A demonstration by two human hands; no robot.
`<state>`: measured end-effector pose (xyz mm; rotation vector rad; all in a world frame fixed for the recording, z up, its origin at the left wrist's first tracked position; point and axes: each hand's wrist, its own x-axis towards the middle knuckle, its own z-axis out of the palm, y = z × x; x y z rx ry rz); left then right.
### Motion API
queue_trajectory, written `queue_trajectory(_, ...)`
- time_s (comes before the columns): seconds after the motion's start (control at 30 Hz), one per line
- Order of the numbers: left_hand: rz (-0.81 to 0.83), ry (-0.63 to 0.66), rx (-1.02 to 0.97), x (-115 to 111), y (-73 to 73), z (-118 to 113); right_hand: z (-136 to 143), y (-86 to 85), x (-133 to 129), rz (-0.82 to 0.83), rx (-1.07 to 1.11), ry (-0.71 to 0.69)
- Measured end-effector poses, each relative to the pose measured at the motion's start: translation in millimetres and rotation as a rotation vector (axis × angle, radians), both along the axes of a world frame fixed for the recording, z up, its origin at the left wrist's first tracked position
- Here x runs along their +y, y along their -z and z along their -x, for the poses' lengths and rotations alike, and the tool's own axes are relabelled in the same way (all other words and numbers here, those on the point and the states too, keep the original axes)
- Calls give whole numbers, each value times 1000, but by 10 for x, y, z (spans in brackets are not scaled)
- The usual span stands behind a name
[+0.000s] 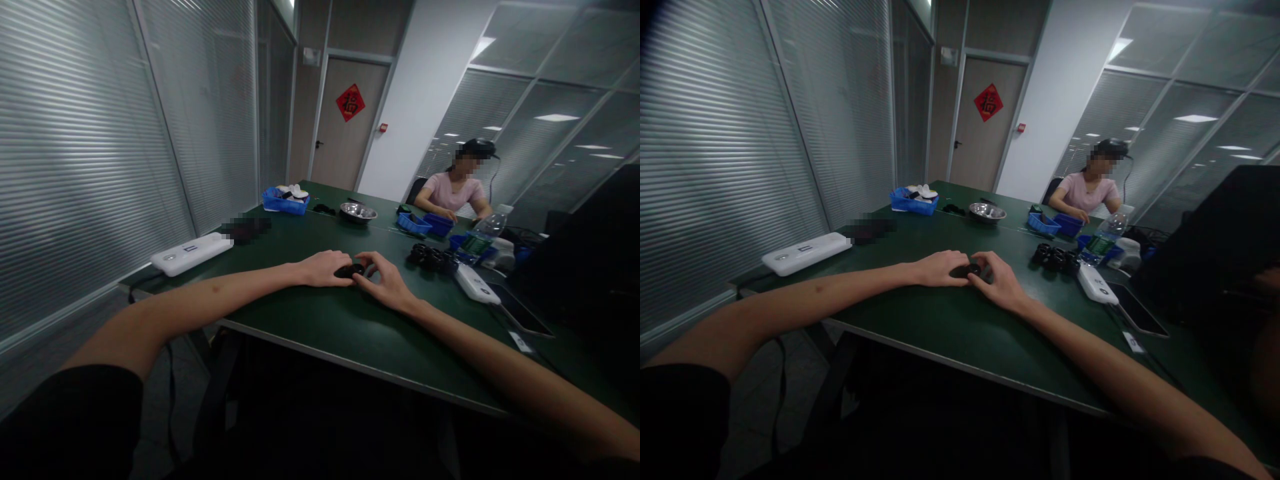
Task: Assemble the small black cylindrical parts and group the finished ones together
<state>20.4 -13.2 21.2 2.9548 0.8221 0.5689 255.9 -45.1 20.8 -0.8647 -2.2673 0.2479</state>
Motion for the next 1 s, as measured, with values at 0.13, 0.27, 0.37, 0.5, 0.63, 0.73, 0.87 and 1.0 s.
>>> queue_trajectory(0.13, -8, -6, -2, 6, 13, -3, 0, -7, -13, 7, -3, -57)
queue_trajectory(0.27, -10, 1, 6, 1, 4, -5, 1, 7, 6, 12, -27, -28)
queue_trajectory(0.37, -11, -7, 16, -4, -5, -7, -1, 27, 31, 10, -23, 50)
queue_trajectory(0.5, -6, 0, 8, -20, -19, -6, -4, 36, 44, 14, -2, 84)
queue_trajectory(0.63, 8, 3, 6, -28, -27, -2, -4, 18, 23, 15, -7, 56)
queue_trajectory(0.73, -1, -1, 6, -20, -22, 0, -7, 0, 6, 25, -20, 23)
queue_trajectory(0.87, -11, 4, 9, -10, -14, 0, -5, -6, 1, 22, -44, -30)
queue_trajectory(1.0, -10, 11, 12, -13, -17, 2, 3, 7, 8, 13, -64, 8)
